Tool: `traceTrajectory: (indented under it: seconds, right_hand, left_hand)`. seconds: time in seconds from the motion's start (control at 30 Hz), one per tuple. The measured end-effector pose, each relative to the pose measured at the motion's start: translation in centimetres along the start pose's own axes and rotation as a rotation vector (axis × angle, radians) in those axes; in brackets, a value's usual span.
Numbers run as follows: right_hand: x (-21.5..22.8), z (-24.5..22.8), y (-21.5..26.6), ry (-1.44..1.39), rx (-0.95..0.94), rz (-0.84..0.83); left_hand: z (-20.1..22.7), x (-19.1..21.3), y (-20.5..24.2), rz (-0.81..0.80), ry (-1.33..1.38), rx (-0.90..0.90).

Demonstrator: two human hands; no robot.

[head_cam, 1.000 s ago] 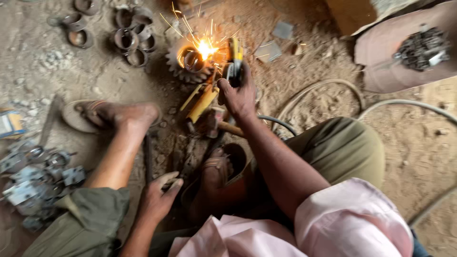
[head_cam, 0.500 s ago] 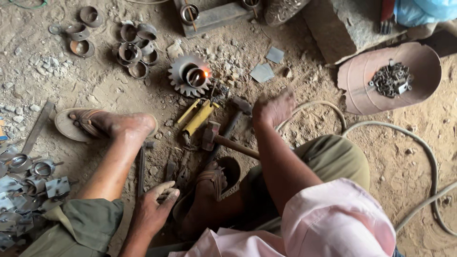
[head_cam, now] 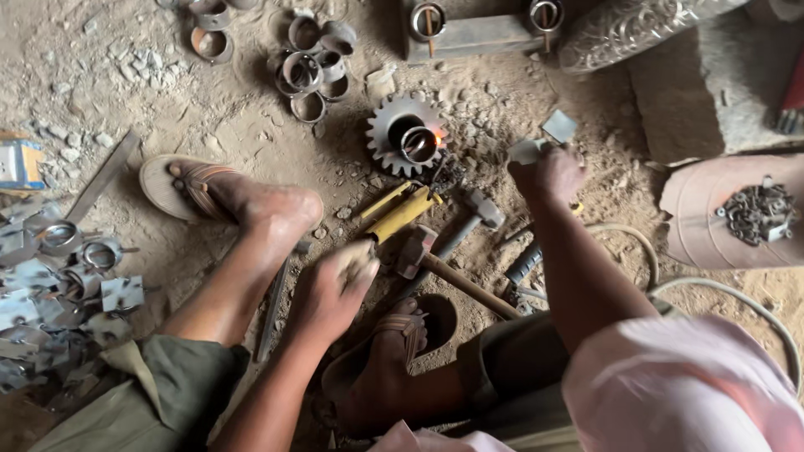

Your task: The person sits on the ground and uses a handheld welding torch to attach small metal rings and square plates to a large gear-like metal piece. They repeatedly pick up components, position them on the gear, weld them in place, and occasionally use a hammer to adjust the pieces.

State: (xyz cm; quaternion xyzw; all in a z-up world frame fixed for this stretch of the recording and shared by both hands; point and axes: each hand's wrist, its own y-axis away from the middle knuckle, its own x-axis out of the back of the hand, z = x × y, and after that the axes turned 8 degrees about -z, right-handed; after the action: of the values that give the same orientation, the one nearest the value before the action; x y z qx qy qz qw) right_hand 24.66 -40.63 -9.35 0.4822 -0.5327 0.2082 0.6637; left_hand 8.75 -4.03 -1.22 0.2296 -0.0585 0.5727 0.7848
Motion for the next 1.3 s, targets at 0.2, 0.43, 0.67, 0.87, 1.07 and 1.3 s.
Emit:
traceTrajectory:
  seconds: [0.2, 0.43, 0.67, 0.87, 1.07, 1.3]
  right_hand:
    - [3.9, -4.3, 3.0, -0.328, 0.514, 0.03]
    - [6.0, -10.1, 5.6, -0.215, 1.02, -0.026]
    - [5.4, -10.1, 5.0, -0.118, 1.059, -0.014]
    - [4.6, -8.6, 4.1, -0.14, 1.066, -0.032]
    - [4.0, -8.1, 3.6, -0.194, 1.113, -0.022]
    - [4.0, -8.1, 3.8, -0.203, 1.105, -0.028]
  left_hand:
    - [1.9, 0.6, -10.8, 0.092, -0.202, -0.179]
    - [2.1, 0.6, -17.0, 0.074, -0.31, -0.348]
    - [0.6, -0.1, -17.9, 0.065, -0.354, -0.32]
    - [0.0, -0.1, -18.2, 0.059, -0.359, -0.287]
    - [0.0, -0.3, -17.9, 0.083, -0.37, -0.289]
    - [0.4, -0.2, -18.1, 0.068, -0.367, -0.264]
